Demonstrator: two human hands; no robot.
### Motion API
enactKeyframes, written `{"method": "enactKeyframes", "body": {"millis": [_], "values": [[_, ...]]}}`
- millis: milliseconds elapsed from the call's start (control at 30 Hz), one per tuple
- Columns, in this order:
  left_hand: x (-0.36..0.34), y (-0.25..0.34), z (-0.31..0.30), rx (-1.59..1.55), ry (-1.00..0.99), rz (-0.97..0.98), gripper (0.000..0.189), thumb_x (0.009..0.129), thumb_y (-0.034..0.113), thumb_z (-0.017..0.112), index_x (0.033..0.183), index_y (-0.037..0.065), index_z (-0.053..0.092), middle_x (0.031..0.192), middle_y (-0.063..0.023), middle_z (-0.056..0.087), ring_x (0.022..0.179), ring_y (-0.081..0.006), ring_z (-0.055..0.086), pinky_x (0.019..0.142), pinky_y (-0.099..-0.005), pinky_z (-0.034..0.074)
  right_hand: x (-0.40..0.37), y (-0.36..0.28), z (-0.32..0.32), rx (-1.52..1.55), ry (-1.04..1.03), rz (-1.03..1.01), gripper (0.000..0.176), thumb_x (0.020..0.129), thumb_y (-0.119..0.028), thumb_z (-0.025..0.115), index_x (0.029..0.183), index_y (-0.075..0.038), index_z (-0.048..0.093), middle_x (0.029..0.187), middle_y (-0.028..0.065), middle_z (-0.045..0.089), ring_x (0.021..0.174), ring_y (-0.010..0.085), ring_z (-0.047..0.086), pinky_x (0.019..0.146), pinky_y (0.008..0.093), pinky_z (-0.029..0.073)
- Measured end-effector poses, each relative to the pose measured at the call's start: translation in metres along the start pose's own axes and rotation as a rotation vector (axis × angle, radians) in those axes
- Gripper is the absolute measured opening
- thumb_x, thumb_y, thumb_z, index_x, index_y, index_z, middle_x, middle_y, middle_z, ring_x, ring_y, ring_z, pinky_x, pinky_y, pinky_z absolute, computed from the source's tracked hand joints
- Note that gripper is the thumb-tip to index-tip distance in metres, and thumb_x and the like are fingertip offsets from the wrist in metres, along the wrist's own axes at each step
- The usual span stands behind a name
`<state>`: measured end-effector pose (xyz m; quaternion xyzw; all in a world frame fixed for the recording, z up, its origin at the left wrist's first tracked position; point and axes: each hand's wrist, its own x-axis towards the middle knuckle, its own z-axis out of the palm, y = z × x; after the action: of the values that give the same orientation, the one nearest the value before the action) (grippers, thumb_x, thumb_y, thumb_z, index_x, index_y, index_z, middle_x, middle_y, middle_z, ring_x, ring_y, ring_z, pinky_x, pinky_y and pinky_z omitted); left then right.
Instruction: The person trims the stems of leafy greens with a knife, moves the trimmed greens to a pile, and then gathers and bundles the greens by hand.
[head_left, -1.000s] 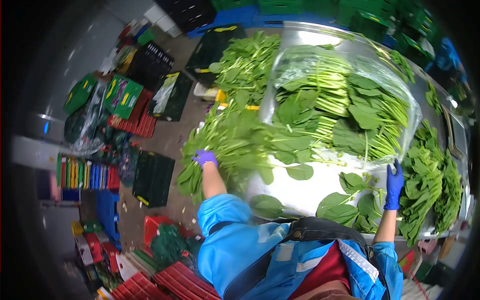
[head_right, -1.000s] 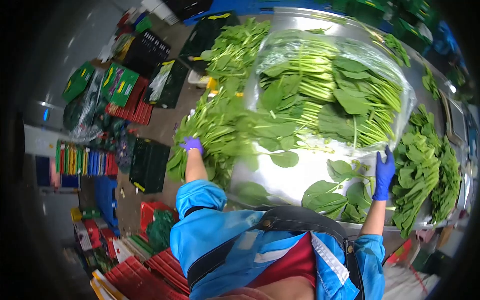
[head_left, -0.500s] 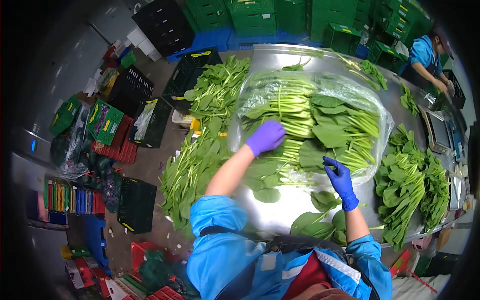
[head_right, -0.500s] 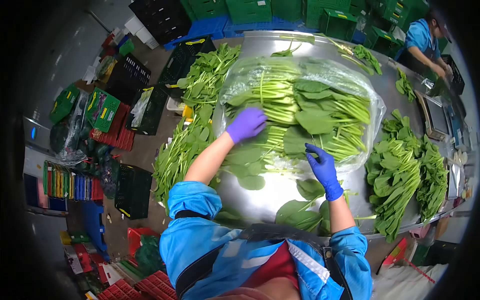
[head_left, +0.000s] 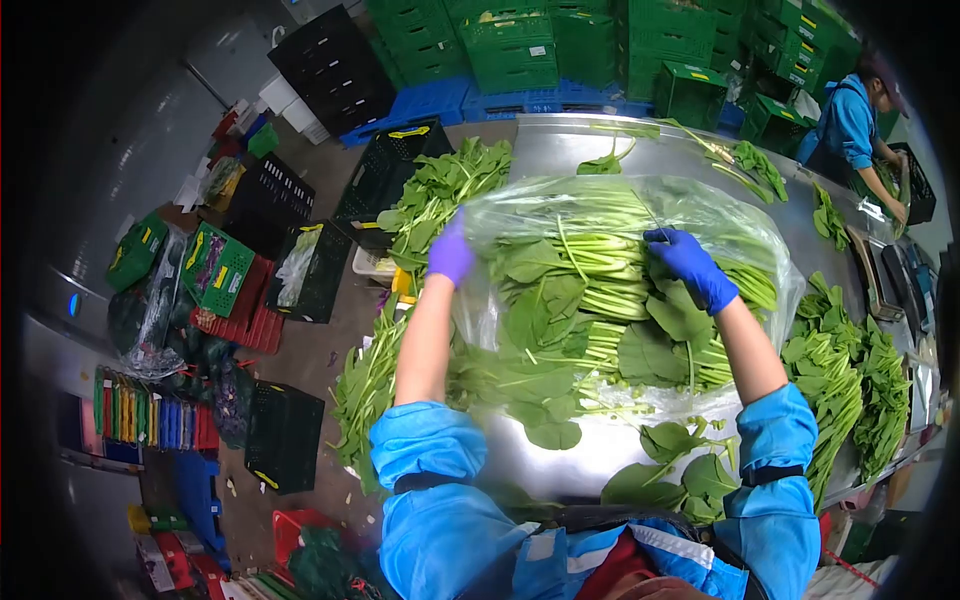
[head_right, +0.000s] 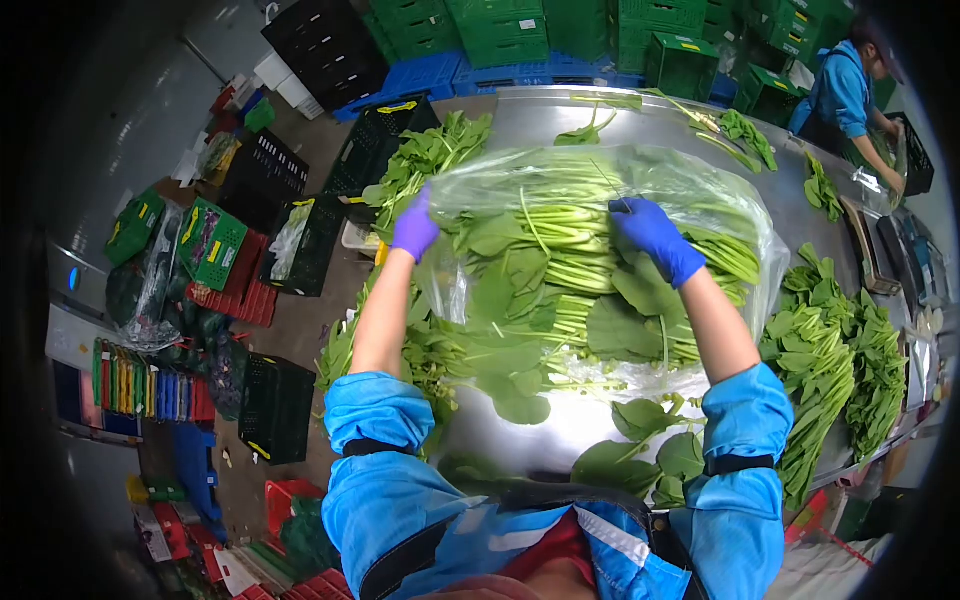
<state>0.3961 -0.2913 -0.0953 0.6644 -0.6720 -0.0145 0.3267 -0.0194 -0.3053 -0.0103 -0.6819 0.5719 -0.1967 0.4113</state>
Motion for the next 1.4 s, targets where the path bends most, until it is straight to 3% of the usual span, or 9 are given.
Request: {"method": "enactKeyframes", "body": {"millis": [100, 200, 400, 633, 833, 1000, 1067, 1167, 1400], "values": [[0.069, 0.026, -0.023, -0.484, -0.057, -0.438, 0.039, 0.079, 0.013, 0.059, 0.116, 0.004, 0.055, 0.096, -0.0159, 0.067, 0.081, -0.0268, 0.066, 0.073, -0.0359, 0.051, 0.038, -0.011, -0.02, -0.035, -0.232, 0.138, 0.041, 0.085, -0.021, 0.055, 0.125, -0.011, 0.055, 0.105, 0.0116, 0.063, 0.077, 0.0193, 0.061, 0.062, 0.0322, 0.05], [0.123, 0.012, -0.007, -0.836, -0.109, -0.353, 0.046, 0.079, 0.019, 0.065, 0.118, -0.002, 0.053, 0.098, -0.0128, 0.067, 0.085, -0.0188, 0.064, 0.076, -0.0322, 0.051, 0.093, 0.012, -0.028, -0.599, 0.209, -0.359, 0.053, 0.079, -0.023, 0.054, 0.13, -0.01, 0.048, 0.13, 0.0206, 0.049, 0.106, 0.0352, 0.057, 0.09, 0.04, 0.046], [0.147, 0.013, 0.035, -0.736, -0.03, -0.23, 0.041, 0.078, 0.026, 0.069, 0.106, -0.003, 0.062, 0.101, -0.0135, 0.067, 0.092, -0.0198, 0.063, 0.082, -0.0297, 0.048, 0.169, 0.0, -0.04, -0.708, 0.325, -0.112, 0.063, 0.079, -0.029, 0.057, 0.137, -0.012, 0.039, 0.143, 0.0181, 0.034, 0.115, 0.0367, 0.051, 0.098, 0.0395, 0.04], [0.042, -0.13, 0.188, -0.192, -0.524, -0.286, 0.049, 0.084, 0.031, 0.058, 0.121, -0.001, 0.055, 0.117, -0.0158, 0.06, 0.106, -0.0264, 0.056, 0.094, -0.0337, 0.041, 0.175, 0.021, -0.022, -0.341, -0.082, 0.29, 0.041, 0.081, -0.031, 0.056, 0.11, -0.002, 0.062, 0.106, 0.0201, 0.063, 0.095, 0.0294, 0.062, 0.081, 0.0357, 0.048], [-0.015, -0.071, 0.054, -0.56, -0.698, -0.609, 0.04, 0.089, 0.028, 0.055, 0.118, 0.0, 0.056, 0.106, -0.0078, 0.063, 0.095, -0.0166, 0.058, 0.083, -0.0332, 0.046, 0.136, -0.008, -0.063, 0.137, 0.146, 0.023, 0.031, 0.089, -0.03, 0.05, 0.109, -0.011, 0.065, 0.09, 0.0073, 0.067, 0.061, 0.0123, 0.054, 0.052, 0.0249, 0.041], [0.003, 0.039, -0.035, -0.986, -0.312, -0.264, 0.07, 0.071, 0.027, 0.075, 0.13, 0.004, 0.047, 0.125, -0.0161, 0.053, 0.114, -0.024, 0.051, 0.092, -0.0358, 0.045, 0.042, -0.044, -0.062, 0.166, 0.245, -0.227, 0.031, 0.09, -0.028, 0.053, 0.112, -0.009, 0.064, 0.09, 0.0054, 0.067, 0.065, 0.0091, 0.054, 0.05, 0.0209, 0.039], [0.0, 0.083, -0.029, -0.254, -0.334, 0.342, 0.112, 0.054, 0.029, 0.086, 0.144, 0.011, 0.022, 0.147, -0.0237, 0.019, 0.135, -0.0352, 0.025, 0.102, -0.0432, 0.036, -0.003, -0.054, -0.047, 0.194, 0.174, -0.279, 0.029, 0.091, -0.024, 0.054, 0.113, -0.008, 0.064, 0.085, 0.0031, 0.068, 0.061, 0.0053, 0.049, 0.049, 0.0201, 0.038], [0.035, 0.103, -0.008, 0.183, -0.627, 0.114, 0.14, 0.041, 0.026, 0.09, 0.147, 0.021, -0.001, 0.15, -0.0232, -0.011, 0.14, -0.0383, -0.002, 0.109, -0.0483, 0.025, -0.048, -0.03, -0.039, 0.137, 0.119, -0.195, 0.027, 0.09, -0.019, 0.056, 0.113, -0.008, 0.064, 0.083, 0.0023, 0.067, 0.057, 0.004, 0.048, 0.048, 0.0189, 0.038], [0.077, 0.048, 0.063, -0.225, -0.721, 0.146, 0.128, 0.039, 0.014, 0.088, 0.146, 0.024, 0.018, 0.148, -0.0265, 0.014, 0.135, -0.0387, 0.023, 0.11, -0.0405, 0.027, -0.14, 0.016, -0.04, 0.229, 0.106, 0.086, 0.027, 0.089, -0.018, 0.057, 0.111, -0.006, 0.064, 0.083, 0.0024, 0.067, 0.061, 0.0037, 0.051, 0.048, 0.0185, 0.039]]}}
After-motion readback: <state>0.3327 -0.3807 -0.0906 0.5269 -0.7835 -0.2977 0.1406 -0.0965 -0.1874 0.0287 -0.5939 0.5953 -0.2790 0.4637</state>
